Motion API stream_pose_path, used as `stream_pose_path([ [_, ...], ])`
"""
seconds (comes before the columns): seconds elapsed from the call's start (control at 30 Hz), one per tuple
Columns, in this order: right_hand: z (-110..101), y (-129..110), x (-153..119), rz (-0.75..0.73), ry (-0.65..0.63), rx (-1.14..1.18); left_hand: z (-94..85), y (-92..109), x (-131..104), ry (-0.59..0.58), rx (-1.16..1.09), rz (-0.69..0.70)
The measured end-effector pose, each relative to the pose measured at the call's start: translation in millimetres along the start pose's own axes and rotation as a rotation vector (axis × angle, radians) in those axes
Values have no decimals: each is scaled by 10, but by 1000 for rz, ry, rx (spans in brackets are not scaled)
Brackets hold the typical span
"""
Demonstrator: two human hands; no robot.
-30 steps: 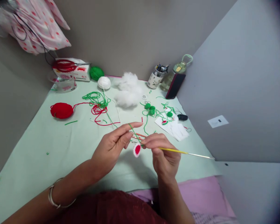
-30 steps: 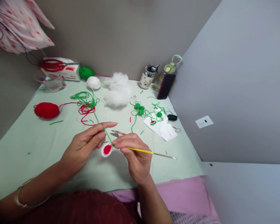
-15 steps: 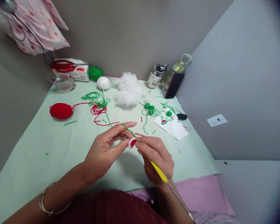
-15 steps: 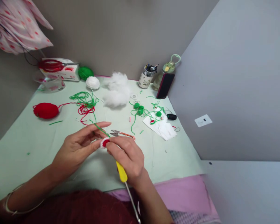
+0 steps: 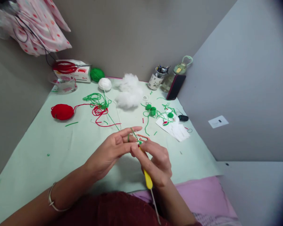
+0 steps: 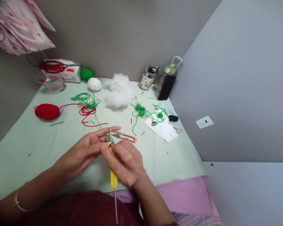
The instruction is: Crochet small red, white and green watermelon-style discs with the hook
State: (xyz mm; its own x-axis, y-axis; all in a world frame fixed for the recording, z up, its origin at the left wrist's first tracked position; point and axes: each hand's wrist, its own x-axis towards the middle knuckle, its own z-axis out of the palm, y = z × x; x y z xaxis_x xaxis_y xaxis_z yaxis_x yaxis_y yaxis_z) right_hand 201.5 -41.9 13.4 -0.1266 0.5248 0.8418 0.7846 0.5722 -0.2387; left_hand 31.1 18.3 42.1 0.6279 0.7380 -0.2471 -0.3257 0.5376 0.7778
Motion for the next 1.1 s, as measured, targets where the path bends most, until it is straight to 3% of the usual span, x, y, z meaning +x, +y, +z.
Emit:
stream_pose_path([
  [0.1, -32, 18, 66, 94, 22, 266, -23, 33, 4, 19, -64, -36],
  [0.23, -91, 50, 193, 482, 31, 592, -47, 89, 5, 136, 83, 79],
  [0.33, -69, 62, 234, 647, 64, 825, -31, 80, -3, 156, 174, 150],
  [0.47, 8, 24, 234, 588, 39, 676, -2, 30, 2, 87, 187, 149],
  [0.67, 159, -73, 115, 453, 76, 407, 19, -78, 43, 155, 66, 171],
  [0.8, 209, -56, 71, 269, 98, 242, 11, -92, 63, 120, -124, 45],
  [0.87, 174, -13, 110, 432, 71, 393, -22, -58, 70, 102, -170, -27],
  [0.97, 110, 48, 183, 665, 123, 699, -70, -6, 74, 132, -134, 7],
  [1.1, 124, 55, 205, 706, 70, 884, -51, -19, 65, 117, 0, 95],
])
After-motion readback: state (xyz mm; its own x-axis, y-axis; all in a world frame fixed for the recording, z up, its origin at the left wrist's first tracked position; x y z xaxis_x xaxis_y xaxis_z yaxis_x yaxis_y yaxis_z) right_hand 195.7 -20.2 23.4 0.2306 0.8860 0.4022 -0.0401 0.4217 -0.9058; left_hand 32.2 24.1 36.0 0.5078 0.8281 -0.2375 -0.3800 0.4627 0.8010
